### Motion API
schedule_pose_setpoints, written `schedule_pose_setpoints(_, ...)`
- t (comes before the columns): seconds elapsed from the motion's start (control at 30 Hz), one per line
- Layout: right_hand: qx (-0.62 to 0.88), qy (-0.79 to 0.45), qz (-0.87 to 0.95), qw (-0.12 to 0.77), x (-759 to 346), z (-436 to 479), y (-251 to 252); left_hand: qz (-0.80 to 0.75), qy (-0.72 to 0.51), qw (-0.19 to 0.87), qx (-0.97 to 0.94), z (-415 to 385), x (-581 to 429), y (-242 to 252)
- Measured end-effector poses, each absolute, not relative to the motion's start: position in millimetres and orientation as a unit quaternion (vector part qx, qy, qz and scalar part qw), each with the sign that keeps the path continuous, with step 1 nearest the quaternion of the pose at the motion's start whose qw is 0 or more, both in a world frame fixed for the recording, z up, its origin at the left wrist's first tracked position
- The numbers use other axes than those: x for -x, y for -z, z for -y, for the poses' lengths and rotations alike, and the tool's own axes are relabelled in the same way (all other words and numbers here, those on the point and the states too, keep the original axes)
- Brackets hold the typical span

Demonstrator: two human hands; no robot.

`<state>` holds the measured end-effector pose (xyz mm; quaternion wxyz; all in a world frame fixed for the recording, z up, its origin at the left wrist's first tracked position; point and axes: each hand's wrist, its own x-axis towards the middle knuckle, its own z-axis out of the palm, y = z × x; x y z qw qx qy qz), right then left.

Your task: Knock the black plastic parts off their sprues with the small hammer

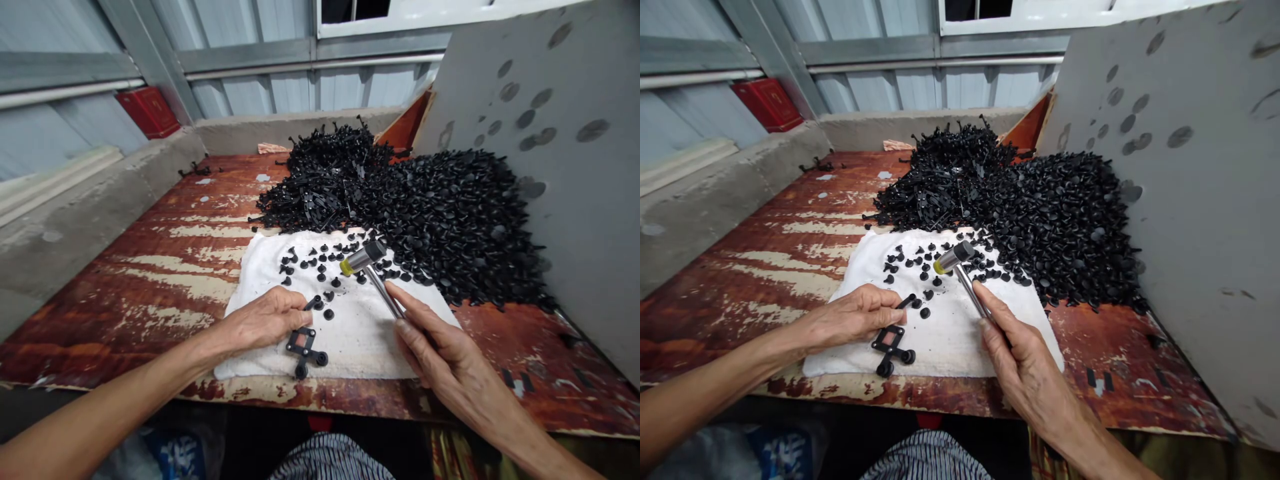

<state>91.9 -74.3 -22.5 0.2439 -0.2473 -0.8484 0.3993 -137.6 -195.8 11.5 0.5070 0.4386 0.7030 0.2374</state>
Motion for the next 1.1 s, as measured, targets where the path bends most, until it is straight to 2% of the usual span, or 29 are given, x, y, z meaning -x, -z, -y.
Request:
schedule_pose_setpoints(0.57,0.214,-0.354,0.875,0.251,-92,71,27,-0.71,-0.242,0.508,-0.422,192,136,-13)
schedule_pose_setpoints(0.77,0.121,-0.32,0.912,0.225,-91,79,17,-0.726,-0.215,0.494,-0.427,189,137,-17)
schedule_pose_setpoints(0.9,0.089,-0.3,0.92,0.237,-94,87,8,-0.729,-0.224,0.497,-0.414,189,136,-16)
schedule_pose_setpoints(1.1,0.125,-0.293,0.936,0.15,-103,89,15,-0.726,-0.233,0.506,-0.403,189,136,-16)
